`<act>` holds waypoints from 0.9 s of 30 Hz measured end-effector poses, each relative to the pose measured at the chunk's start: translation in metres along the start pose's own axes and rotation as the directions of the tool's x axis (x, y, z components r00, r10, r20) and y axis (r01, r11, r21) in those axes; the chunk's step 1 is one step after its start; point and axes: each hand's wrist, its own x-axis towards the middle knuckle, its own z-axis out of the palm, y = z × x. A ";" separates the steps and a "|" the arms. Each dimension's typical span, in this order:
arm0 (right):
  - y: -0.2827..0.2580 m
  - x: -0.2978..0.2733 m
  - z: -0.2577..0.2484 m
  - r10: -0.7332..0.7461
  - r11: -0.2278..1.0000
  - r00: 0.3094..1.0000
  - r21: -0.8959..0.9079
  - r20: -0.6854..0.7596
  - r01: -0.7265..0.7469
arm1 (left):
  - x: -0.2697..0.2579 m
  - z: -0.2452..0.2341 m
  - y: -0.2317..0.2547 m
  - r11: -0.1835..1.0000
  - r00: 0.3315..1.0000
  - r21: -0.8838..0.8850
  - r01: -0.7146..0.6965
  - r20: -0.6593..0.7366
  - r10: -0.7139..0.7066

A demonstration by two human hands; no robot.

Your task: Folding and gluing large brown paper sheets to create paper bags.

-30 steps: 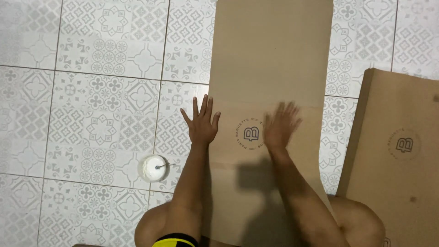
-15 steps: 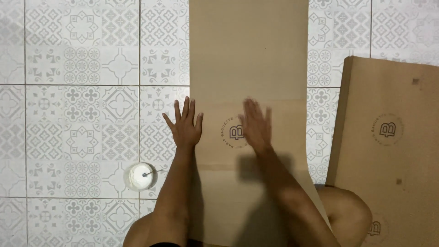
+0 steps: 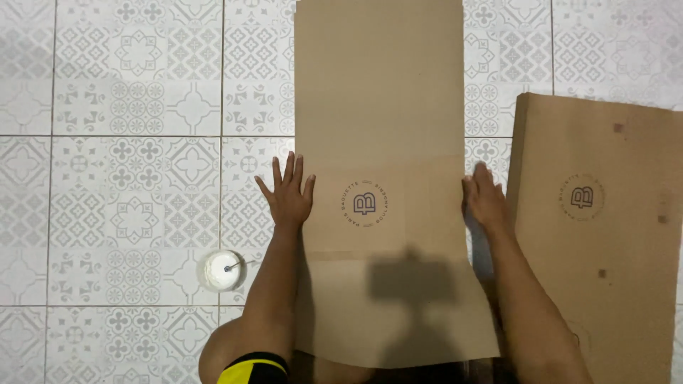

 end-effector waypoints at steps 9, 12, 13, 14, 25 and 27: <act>0.015 -0.175 -0.092 -0.256 0.960 0.917 0.190 0.306 0.204 | 0.018 -0.014 -0.055 0.933 0.867 -0.350 0.087 0.488 0.102; 0.002 -0.227 -0.119 -0.217 0.976 0.873 0.125 0.436 0.180 | -0.035 -0.017 -0.073 0.964 0.783 0.109 -0.242 0.609 0.127; 0.019 -0.231 -0.107 -0.225 0.974 0.869 0.122 0.440 0.190 | -0.064 -0.044 -0.067 0.967 0.787 0.110 -0.231 0.606 0.119; 0.036 -0.236 -0.096 -0.263 0.961 0.879 0.026 0.397 0.276 | -0.093 -0.069 -0.061 0.952 0.734 0.136 -0.273 0.670 0.114; 0.052 -0.241 -0.054 -0.302 0.938 0.949 -0.148 0.087 0.312 | -0.195 -0.079 -0.066 0.952 0.663 0.012 -0.307 0.720 0.205; 0.052 -0.224 -0.040 -0.108 0.993 0.992 0.046 -0.072 0.112 | -0.197 -0.098 -0.059 0.989 0.676 -0.063 -0.134 0.724 0.138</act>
